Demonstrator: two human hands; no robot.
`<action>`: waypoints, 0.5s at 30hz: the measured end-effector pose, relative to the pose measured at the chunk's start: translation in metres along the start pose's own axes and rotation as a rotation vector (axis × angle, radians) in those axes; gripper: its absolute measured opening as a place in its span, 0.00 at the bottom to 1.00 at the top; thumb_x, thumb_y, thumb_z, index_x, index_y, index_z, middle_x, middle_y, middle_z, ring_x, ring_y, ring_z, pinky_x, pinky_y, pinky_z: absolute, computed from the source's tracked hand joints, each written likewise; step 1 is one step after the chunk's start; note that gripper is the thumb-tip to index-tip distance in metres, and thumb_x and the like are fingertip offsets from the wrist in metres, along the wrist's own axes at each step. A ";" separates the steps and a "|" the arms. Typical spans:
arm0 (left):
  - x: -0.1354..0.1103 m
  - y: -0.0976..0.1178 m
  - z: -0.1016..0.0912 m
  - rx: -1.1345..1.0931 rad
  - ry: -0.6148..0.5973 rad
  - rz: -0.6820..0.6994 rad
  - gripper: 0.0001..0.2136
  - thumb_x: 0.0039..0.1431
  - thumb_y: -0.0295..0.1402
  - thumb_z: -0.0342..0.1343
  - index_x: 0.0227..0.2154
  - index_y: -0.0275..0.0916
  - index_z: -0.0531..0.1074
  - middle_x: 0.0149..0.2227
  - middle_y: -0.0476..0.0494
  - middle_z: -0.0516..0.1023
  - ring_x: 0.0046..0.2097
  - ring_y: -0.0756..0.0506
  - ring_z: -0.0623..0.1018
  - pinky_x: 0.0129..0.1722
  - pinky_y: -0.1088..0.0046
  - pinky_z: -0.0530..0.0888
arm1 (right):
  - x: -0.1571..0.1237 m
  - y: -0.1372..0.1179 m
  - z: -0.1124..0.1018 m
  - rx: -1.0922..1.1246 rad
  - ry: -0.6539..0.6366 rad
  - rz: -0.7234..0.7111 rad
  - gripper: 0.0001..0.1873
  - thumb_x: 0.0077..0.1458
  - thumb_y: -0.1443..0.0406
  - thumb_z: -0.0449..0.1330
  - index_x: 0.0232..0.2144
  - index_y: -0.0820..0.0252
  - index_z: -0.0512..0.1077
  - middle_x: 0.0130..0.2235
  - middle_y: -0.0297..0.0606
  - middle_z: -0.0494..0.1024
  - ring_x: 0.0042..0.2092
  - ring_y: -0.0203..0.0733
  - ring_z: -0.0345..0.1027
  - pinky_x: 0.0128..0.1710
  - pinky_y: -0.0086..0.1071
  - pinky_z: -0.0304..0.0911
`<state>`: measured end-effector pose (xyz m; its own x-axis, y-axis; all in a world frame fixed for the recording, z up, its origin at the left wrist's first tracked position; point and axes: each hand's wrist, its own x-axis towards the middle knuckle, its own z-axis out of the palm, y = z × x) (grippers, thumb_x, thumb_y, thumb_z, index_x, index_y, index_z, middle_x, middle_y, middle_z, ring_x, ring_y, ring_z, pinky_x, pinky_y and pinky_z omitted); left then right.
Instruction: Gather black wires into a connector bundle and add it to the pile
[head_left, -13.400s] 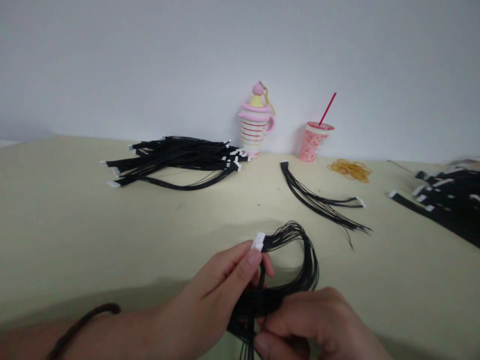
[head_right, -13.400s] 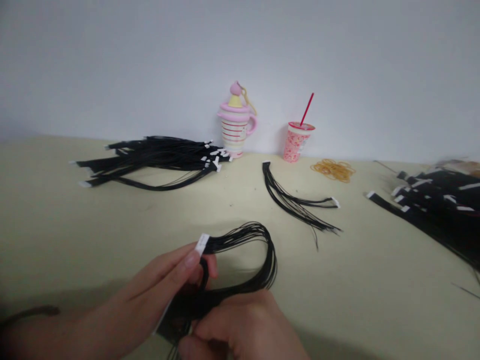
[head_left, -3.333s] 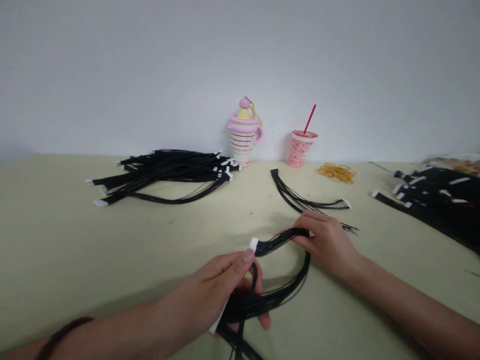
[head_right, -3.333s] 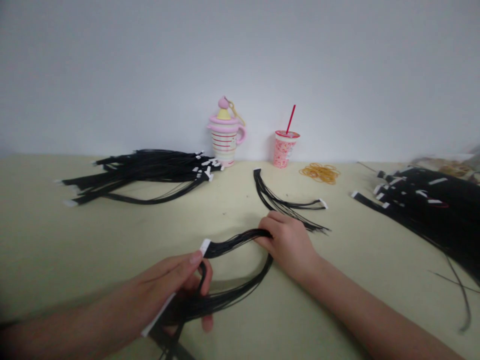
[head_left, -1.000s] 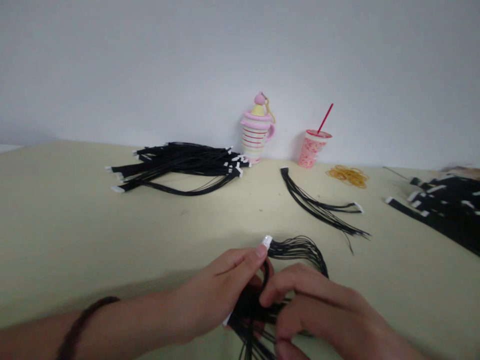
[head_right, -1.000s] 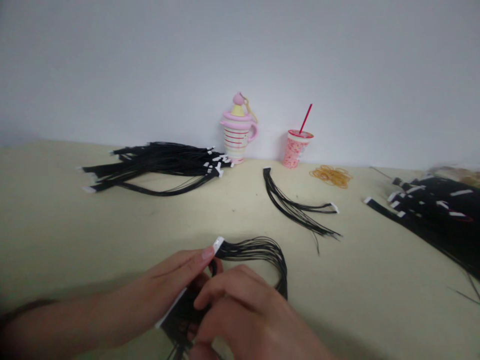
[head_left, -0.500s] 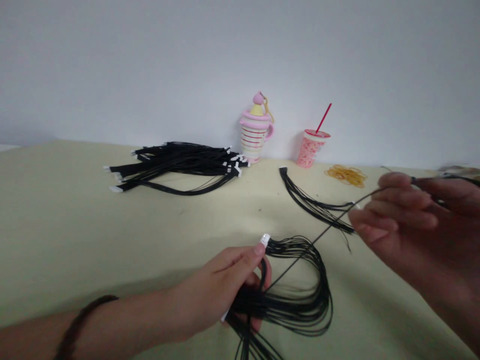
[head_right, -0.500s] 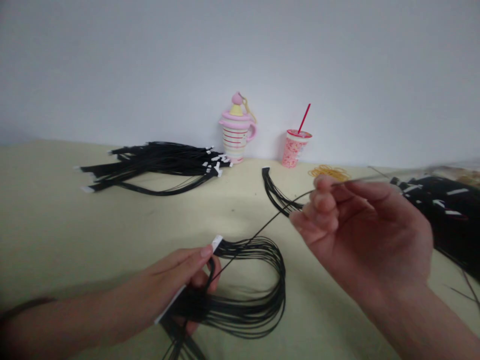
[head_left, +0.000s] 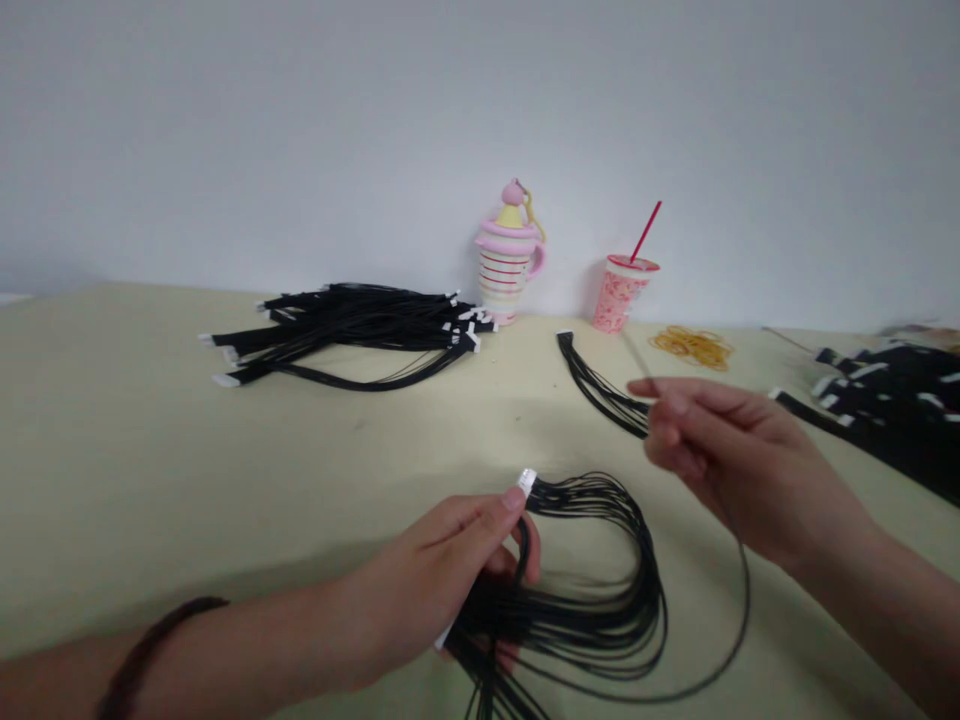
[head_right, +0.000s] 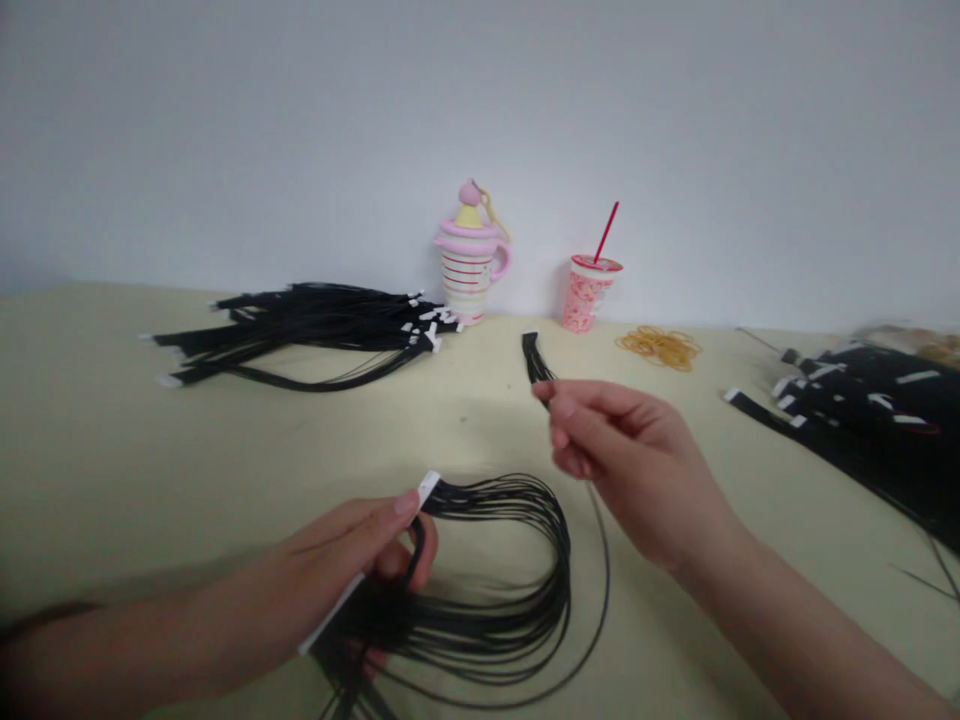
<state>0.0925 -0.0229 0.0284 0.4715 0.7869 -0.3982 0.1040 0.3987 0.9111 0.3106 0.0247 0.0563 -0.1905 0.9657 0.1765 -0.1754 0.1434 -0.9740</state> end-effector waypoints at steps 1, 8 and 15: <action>0.000 0.000 0.001 -0.011 0.002 -0.003 0.21 0.58 0.50 0.44 0.23 0.36 0.67 0.19 0.54 0.63 0.20 0.52 0.67 0.18 0.82 0.64 | -0.006 0.004 0.009 -0.085 -0.083 0.034 0.07 0.49 0.65 0.61 0.32 0.63 0.73 0.20 0.31 0.67 0.20 0.27 0.57 0.18 0.20 0.56; 0.000 -0.002 0.002 -0.011 0.094 -0.005 0.21 0.55 0.50 0.45 0.22 0.36 0.66 0.16 0.55 0.63 0.17 0.52 0.67 0.15 0.83 0.61 | -0.037 0.029 0.040 -0.476 -0.340 -0.187 0.09 0.42 0.74 0.52 0.16 0.62 0.57 0.15 0.27 0.56 0.18 0.27 0.48 0.17 0.22 0.45; 0.002 0.001 0.001 0.017 0.084 -0.014 0.22 0.56 0.51 0.43 0.22 0.36 0.66 0.15 0.54 0.63 0.17 0.52 0.67 0.14 0.83 0.58 | -0.041 0.038 0.037 -0.579 -0.283 -0.436 0.08 0.40 0.75 0.48 0.17 0.61 0.53 0.15 0.26 0.52 0.17 0.26 0.46 0.18 0.23 0.43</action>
<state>0.0947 -0.0216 0.0288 0.3948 0.8185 -0.4173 0.1250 0.4022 0.9070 0.2765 -0.0173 0.0172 -0.4734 0.7153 0.5140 0.2267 0.6628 -0.7136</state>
